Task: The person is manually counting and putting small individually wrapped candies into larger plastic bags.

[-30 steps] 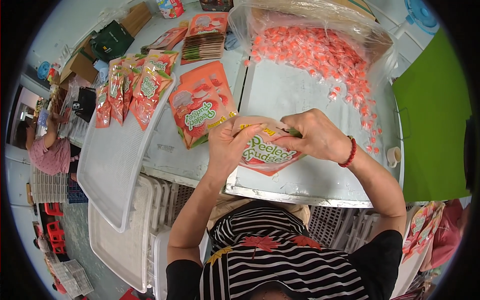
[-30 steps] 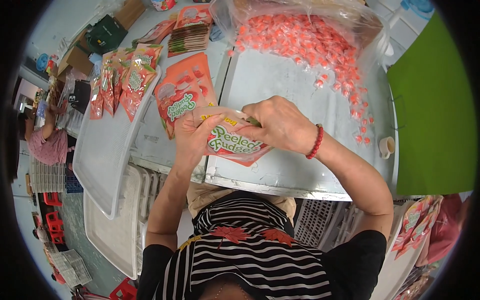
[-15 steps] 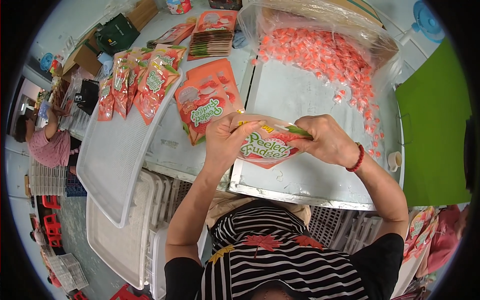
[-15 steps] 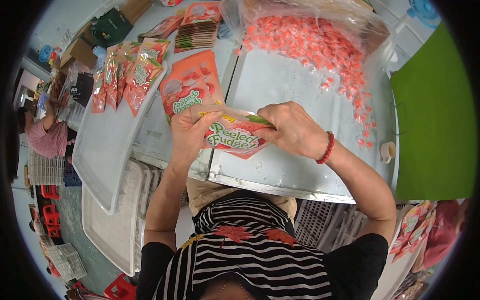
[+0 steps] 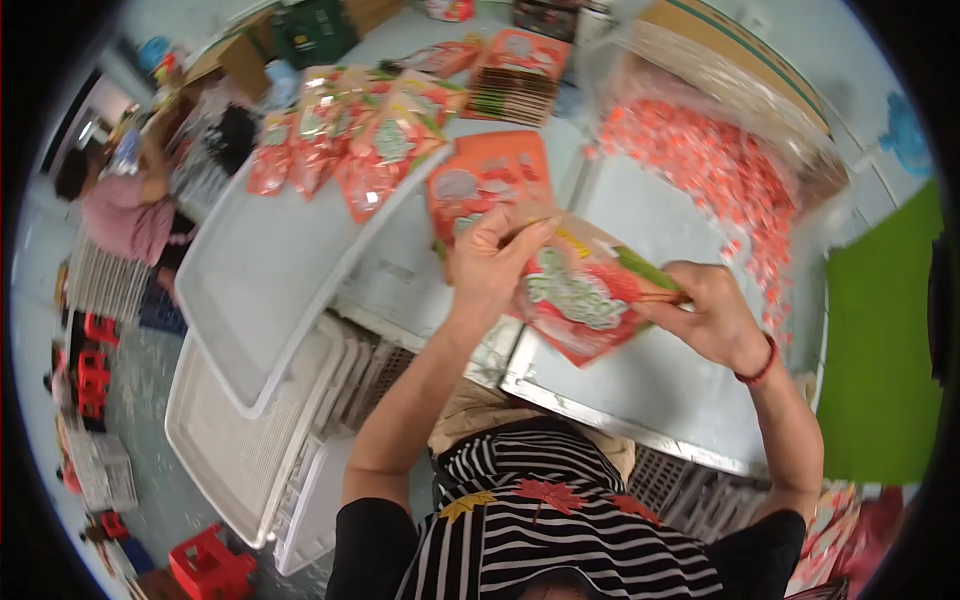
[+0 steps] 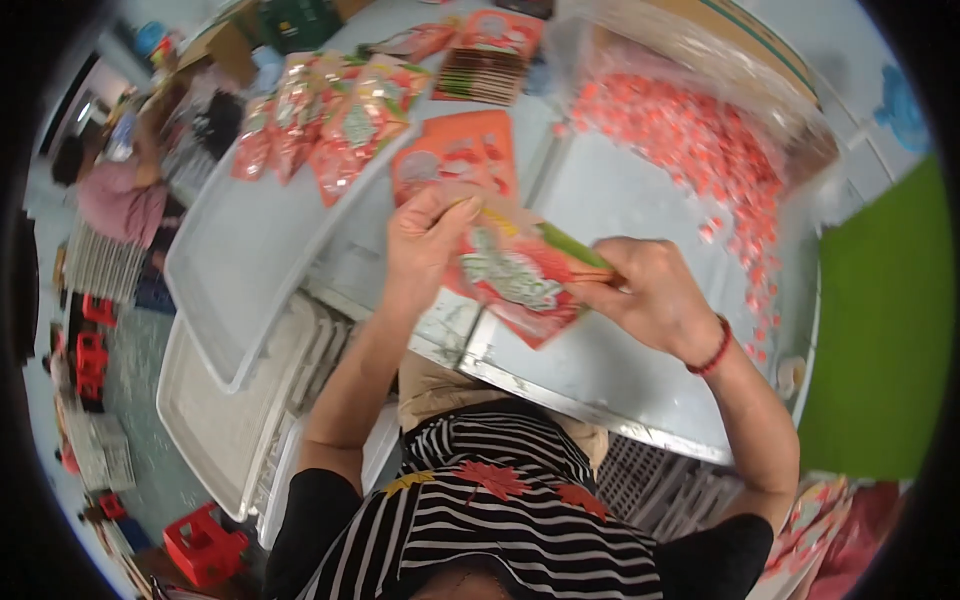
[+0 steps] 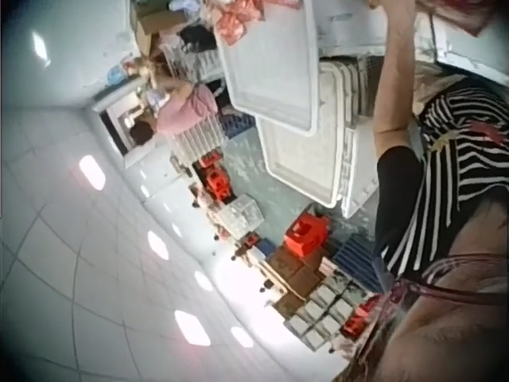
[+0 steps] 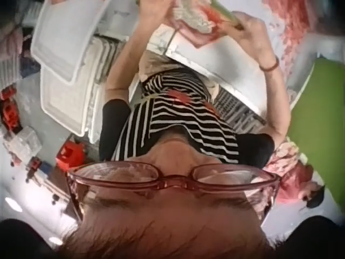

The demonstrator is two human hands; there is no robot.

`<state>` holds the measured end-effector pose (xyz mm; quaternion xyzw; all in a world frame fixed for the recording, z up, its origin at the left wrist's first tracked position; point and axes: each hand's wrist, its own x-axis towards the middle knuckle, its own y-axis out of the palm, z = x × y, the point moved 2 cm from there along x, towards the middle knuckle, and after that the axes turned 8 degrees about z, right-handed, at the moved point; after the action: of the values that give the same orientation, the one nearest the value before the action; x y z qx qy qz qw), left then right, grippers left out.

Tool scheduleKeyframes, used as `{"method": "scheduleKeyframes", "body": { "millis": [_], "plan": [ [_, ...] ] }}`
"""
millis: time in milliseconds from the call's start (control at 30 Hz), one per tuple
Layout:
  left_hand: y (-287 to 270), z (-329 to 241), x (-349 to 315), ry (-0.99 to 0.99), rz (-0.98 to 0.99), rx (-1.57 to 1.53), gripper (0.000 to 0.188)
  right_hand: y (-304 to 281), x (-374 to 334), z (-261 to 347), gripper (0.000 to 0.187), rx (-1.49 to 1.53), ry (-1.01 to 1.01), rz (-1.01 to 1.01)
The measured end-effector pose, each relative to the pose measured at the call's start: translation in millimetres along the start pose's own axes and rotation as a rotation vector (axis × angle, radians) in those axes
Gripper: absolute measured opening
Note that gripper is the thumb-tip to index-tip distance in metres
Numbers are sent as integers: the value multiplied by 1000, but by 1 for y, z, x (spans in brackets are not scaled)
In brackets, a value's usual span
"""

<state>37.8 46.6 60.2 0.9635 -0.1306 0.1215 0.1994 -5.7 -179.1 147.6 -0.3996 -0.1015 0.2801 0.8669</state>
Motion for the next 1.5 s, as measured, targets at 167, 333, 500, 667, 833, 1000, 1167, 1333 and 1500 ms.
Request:
{"method": "scheduleKeyframes", "body": {
  "millis": [167, 333, 500, 667, 833, 1000, 1167, 1333, 1500],
  "plan": [
    [11, 1, -31, 166, 12, 666, 94, 17, 34, 18, 15, 537, 160, -96],
    [7, 12, -43, 87, -126, 743, 109, 60, 95, 66, 13, 697, -69, -180],
    [-76, 13, -33, 114, -376, 226, 72, 83, 129, 95, 21, 936, -344, 13],
    [-193, -35, -11, 55, -733, 802, 50, 85, 128, 65, 22, 560, -289, 90],
    [-278, -12, 27, 84, -761, 968, 56, 124, 139, 11, 19, 643, -48, 135],
    [-290, 42, 59, -135, -534, 1350, 105, 135, 180, -3, 19, 370, -85, 85],
    [-299, 29, 58, -162, -286, 1449, 131, 137, 283, -76, 45, 57, 15, -414],
    [-300, 28, 44, -340, -337, 1532, 136, 142, 353, -79, 46, 313, 137, -317],
    [-294, 35, 49, -299, -387, 1494, 141, 104, 402, -77, 24, 180, 75, -206]
  ]
}}
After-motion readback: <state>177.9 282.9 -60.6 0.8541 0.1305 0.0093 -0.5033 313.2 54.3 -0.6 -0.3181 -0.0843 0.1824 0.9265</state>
